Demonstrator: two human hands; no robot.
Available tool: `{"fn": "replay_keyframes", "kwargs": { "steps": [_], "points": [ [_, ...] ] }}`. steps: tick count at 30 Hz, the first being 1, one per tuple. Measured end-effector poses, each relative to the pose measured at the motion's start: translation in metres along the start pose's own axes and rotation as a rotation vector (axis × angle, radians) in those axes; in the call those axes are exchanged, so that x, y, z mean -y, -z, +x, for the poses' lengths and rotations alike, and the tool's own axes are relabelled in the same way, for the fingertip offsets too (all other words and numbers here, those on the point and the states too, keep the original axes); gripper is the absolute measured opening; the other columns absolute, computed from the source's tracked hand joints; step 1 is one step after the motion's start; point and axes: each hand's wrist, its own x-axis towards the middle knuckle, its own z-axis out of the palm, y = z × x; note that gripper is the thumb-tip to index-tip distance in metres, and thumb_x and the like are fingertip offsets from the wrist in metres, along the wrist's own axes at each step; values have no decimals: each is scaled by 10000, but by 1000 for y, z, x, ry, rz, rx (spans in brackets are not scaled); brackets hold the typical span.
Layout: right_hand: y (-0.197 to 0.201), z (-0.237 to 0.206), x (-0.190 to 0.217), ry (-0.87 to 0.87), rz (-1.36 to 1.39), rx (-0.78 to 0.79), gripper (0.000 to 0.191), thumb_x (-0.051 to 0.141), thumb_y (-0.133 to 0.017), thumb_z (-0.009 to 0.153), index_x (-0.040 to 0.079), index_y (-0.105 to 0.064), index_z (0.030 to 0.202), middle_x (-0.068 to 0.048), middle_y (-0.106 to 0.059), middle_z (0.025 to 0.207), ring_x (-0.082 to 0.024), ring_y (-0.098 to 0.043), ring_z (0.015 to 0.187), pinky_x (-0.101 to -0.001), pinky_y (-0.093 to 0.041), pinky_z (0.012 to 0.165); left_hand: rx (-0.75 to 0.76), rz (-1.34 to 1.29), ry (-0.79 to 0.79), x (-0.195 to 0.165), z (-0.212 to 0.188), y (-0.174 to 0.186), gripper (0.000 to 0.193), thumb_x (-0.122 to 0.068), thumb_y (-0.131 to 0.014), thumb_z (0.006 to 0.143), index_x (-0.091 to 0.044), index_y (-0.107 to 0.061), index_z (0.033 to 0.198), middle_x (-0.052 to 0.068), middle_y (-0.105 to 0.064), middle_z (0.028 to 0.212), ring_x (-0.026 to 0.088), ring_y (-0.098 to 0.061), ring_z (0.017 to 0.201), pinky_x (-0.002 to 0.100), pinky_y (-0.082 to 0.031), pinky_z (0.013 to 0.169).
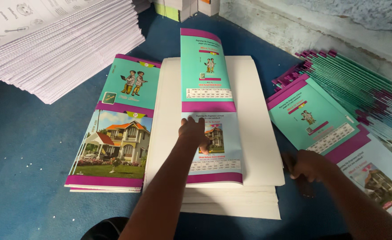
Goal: The person folds a stack of printed booklets in half along the center crease, then uses a small wooden block to press and flatten the fold. They repeat this process for multiple booklets, stacking the finished ones to the left.
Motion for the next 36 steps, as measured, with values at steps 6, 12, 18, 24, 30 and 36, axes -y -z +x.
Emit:
{"fn": "replay_keyframes", "kwargs": {
  "steps": [6, 12, 18, 24, 30, 36],
  "points": [
    [-1, 23, -11, 70, 77, -27, 536, 302, -873, 807, 49, -718, 1253, -190, -778, 1093, -300, -763, 936, -437, -632, 782, -19, 20, -20, 2, -4, 3, 1178, -360, -1051, 499, -156, -436, 1483, 193, -423, 1475, 404, -389, 1386, 475, -555, 1004],
    [23, 24, -2, 243, 58, -365, 432, 332, -770, 900, 60, -712, 1231, -190, -779, 1069, -319, -778, 933, -445, -613, 811, 0, 71, -28, 0, -7, 6, 1166, -401, -1033, 510, -218, -436, 1495, 174, -468, 1436, 395, -402, 1375, 458, -562, 991],
    [18, -2, 47, 903, 167, -647, 425, 50, -601, 905, 111, -617, 1325, -171, -703, 1194, -287, -688, 1058, -463, -560, 878, 42, 118, -28, -5, -4, 7, 1070, -425, -1022, 527, -218, -511, 1444, 186, -484, 1427, 409, -405, 1375, 447, -547, 1006],
    [-3, -32, 110, 1023, 84, -657, 621, 16, -611, 900, 237, -538, 1476, -132, -675, 1029, -280, -667, 917, -431, -558, 848, 59, 124, -16, -6, -2, 8, 1072, -426, -1028, 533, -201, -510, 1445, 204, -470, 1446, 422, -395, 1390, 442, -553, 1007],
    [-8, -33, 125, 1056, -41, -651, 615, -12, -658, 850, 272, -614, 1394, -90, -644, 1044, -276, -615, 892, -409, -525, 816, 50, 138, -28, -6, -3, 4, 1072, -418, -1024, 550, -187, -505, 1459, 223, -467, 1459, 438, -377, 1409, 438, -532, 1027],
    [-3, 1, 133, 1209, 36, -843, 566, -29, -660, 849, 237, -678, 1347, -79, -643, 1001, -271, -605, 899, -382, -502, 813, 76, 221, -52, -8, -1, 5, 1177, -459, -1014, 572, -162, -409, 1537, 237, -439, 1505, 433, -341, 1436, 431, -465, 1087]
  ]
}}
